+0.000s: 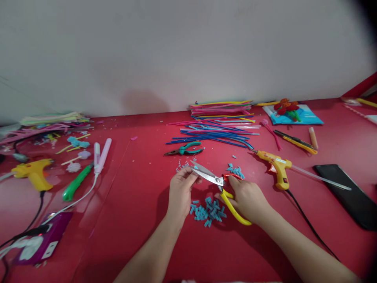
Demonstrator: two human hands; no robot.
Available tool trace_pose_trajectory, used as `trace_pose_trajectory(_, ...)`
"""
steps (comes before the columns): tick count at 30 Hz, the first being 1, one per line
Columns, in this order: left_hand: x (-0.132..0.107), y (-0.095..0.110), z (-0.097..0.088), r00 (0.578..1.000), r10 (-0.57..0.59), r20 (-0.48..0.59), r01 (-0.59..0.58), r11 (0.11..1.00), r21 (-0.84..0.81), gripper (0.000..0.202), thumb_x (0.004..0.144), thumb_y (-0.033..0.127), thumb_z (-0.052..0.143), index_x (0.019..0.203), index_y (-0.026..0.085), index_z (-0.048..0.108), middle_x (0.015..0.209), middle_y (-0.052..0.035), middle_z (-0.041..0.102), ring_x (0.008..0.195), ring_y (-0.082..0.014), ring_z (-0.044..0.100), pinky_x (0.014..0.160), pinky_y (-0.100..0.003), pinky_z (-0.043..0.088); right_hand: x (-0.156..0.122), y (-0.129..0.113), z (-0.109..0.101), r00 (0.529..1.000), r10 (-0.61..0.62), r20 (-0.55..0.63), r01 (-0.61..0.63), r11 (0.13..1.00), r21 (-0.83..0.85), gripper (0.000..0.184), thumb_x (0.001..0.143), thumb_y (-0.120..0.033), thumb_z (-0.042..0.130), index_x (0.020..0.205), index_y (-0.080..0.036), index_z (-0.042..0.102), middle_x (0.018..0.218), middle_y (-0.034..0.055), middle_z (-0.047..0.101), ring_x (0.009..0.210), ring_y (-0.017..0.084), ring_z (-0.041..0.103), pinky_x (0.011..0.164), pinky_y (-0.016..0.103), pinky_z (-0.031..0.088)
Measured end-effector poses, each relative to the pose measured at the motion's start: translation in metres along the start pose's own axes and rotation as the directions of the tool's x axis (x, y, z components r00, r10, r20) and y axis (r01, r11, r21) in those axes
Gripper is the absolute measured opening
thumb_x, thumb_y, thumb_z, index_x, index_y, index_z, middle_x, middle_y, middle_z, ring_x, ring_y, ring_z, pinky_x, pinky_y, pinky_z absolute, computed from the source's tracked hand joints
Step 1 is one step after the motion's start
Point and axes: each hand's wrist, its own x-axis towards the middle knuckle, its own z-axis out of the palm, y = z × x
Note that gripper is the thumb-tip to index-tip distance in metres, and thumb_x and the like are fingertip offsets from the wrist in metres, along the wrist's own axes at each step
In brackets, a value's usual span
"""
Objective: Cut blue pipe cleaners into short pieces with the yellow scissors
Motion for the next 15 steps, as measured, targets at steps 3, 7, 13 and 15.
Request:
trace_pose_trajectory(3,-0.0003,-0.0001,-0.0004,1.0,0.003,-0.007,-0.002,1.0,0.004,0.006,0.067,0.018,0.06,0.069,0.013,0.057,0.064,0.0009,0.054,0.059,-0.0076,0.05,0.059,-0.021,0.04,-0.0003,0.0009,0.0018,1.0,-0.004,-0.008,0.004,1.0,-0.009,0.04,0.077,-0.055,0.03,0.079,-0.018,0.044,0.062,0.0034,0.059,0.053,0.017,0.055,0.046,0.026,0.015)
trace_pose_trajectory(7,-0.0002,0.0005,0.0001,1.0,-0.006,-0.009,0.006,1.0,0.003,0.006,0.067,0.018,0.059,0.069,0.013,0.057,0.064,0.001,0.054,0.058,-0.0074,0.05,0.058,-0.02,0.04,-0.0003,0.0006,0.0026,1.0,-0.007,-0.006,0.007,1.0,0.0,0.04,0.077,-0.055,0.03,0.078,-0.017,0.044,0.061,0.0035,0.059,0.052,0.017,0.054,0.046,0.026,0.015)
trace_pose_trajectory(13,-0.0006,0.0021,0.0011,1.0,-0.01,-0.011,0.01,1.0,-0.011,0.006,0.066,0.018,0.06,0.069,0.013,0.057,0.063,0.0009,0.055,0.057,-0.0077,0.051,0.058,-0.02,0.041,-0.0002,0.0007,0.0011,1.0,-0.005,-0.006,0.005,1.0,-0.004,0.04,0.077,-0.056,0.03,0.075,-0.018,0.043,0.059,0.0026,0.058,0.051,0.016,0.054,0.046,0.026,0.014)
trace_pose_trajectory(15,-0.0008,0.0021,0.0013,1.0,-0.01,-0.012,0.01,1.0,-0.016,0.007,0.065,0.018,0.061,0.069,0.013,0.058,0.063,0.0009,0.056,0.057,-0.0077,0.051,0.057,-0.02,0.041,-0.0005,0.0012,0.0011,1.0,-0.005,-0.004,0.005,1.0,-0.004,0.04,0.077,-0.056,0.03,0.075,-0.018,0.043,0.058,0.0026,0.058,0.051,0.016,0.054,0.045,0.026,0.014)
